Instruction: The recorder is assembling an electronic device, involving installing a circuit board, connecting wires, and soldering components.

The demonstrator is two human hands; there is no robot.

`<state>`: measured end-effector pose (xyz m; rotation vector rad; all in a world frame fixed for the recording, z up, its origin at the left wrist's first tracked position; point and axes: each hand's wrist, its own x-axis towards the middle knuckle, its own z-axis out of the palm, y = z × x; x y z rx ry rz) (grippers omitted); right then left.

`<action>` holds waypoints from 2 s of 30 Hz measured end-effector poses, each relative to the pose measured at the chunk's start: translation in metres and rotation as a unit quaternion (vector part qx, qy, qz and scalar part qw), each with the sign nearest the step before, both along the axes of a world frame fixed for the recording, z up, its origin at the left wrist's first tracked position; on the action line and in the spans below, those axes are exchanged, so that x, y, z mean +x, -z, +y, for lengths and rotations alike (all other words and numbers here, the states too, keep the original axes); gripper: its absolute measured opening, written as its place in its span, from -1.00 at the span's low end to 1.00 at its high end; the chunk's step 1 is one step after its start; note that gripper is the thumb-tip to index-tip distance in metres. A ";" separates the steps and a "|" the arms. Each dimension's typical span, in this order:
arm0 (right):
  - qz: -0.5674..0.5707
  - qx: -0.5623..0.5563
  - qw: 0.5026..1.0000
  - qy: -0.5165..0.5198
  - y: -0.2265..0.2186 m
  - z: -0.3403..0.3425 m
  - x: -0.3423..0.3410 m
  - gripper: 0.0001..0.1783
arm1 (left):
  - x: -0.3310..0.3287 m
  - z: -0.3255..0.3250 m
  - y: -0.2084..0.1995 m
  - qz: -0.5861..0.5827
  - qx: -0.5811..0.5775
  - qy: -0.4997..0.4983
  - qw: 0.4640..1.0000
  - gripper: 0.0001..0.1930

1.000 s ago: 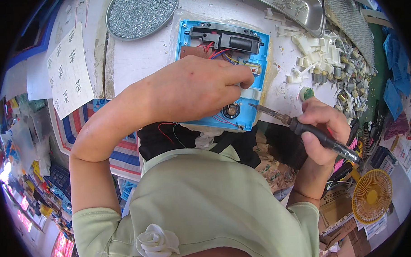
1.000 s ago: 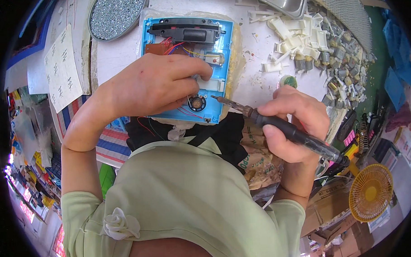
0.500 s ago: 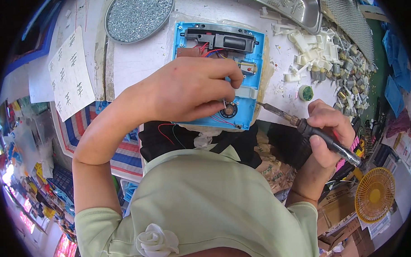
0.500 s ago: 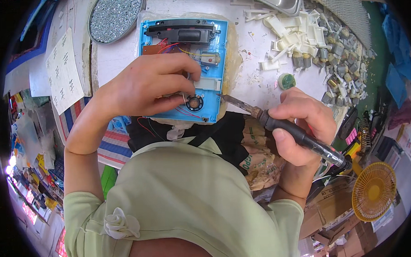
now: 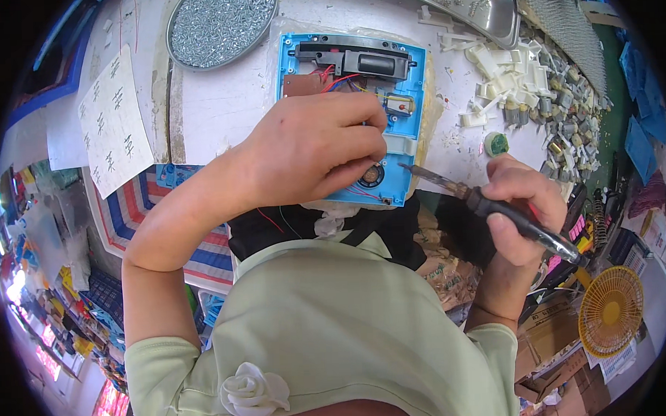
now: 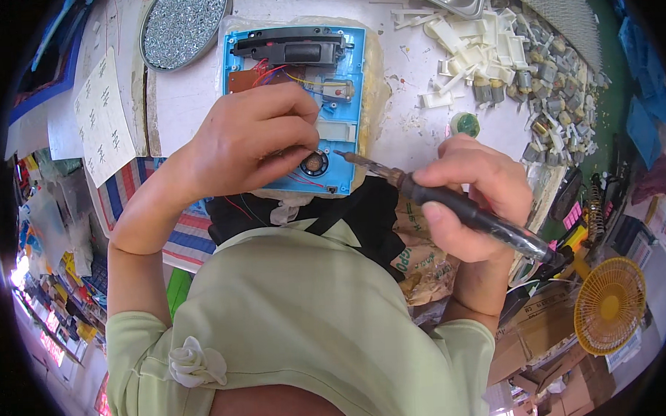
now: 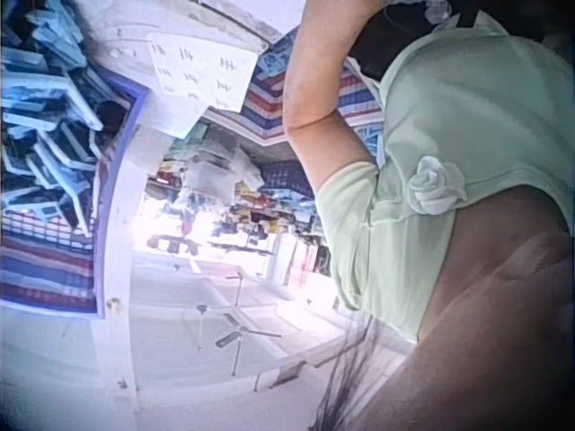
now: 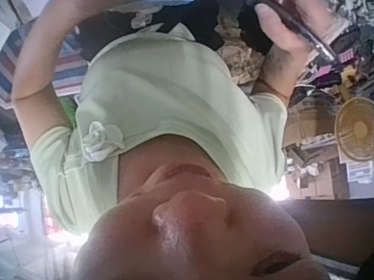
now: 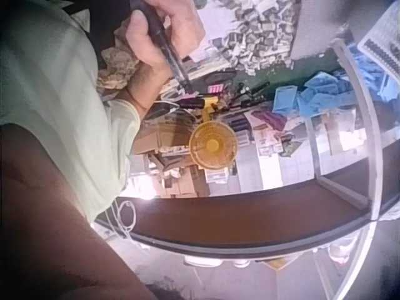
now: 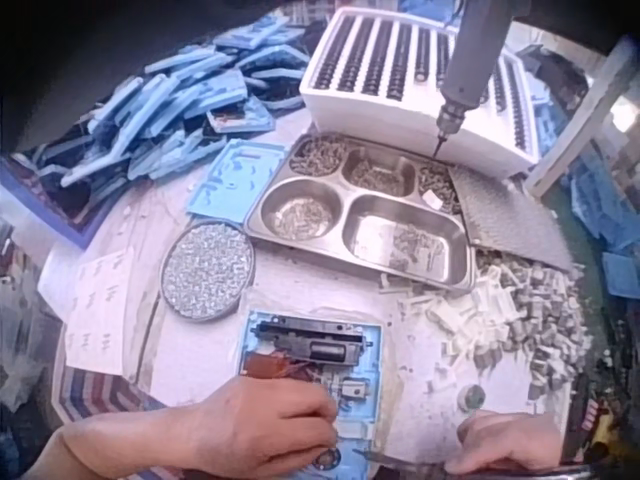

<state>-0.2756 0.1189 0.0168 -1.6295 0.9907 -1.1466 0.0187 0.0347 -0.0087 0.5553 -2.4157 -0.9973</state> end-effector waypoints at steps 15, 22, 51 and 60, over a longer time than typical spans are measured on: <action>0.058 -0.022 0.998 -0.031 0.011 -0.008 0.016 -0.69 | 0.000 0.002 0.006 -0.002 -0.002 -0.006 1.000 -0.78; 0.075 -0.019 0.996 -0.035 0.008 -0.011 0.018 -0.69 | 0.000 0.002 0.005 -0.008 -0.004 -0.008 1.000 -0.78; -0.078 -0.072 0.757 0.644 -0.043 0.202 -0.143 -0.86 | -0.001 0.001 -0.004 -0.038 -0.053 -0.001 0.998 -0.79; 0.034 -0.135 0.672 0.727 -0.041 0.181 -0.184 -0.96 | -0.014 0.009 -0.014 -0.052 -0.024 -0.014 0.998 -0.79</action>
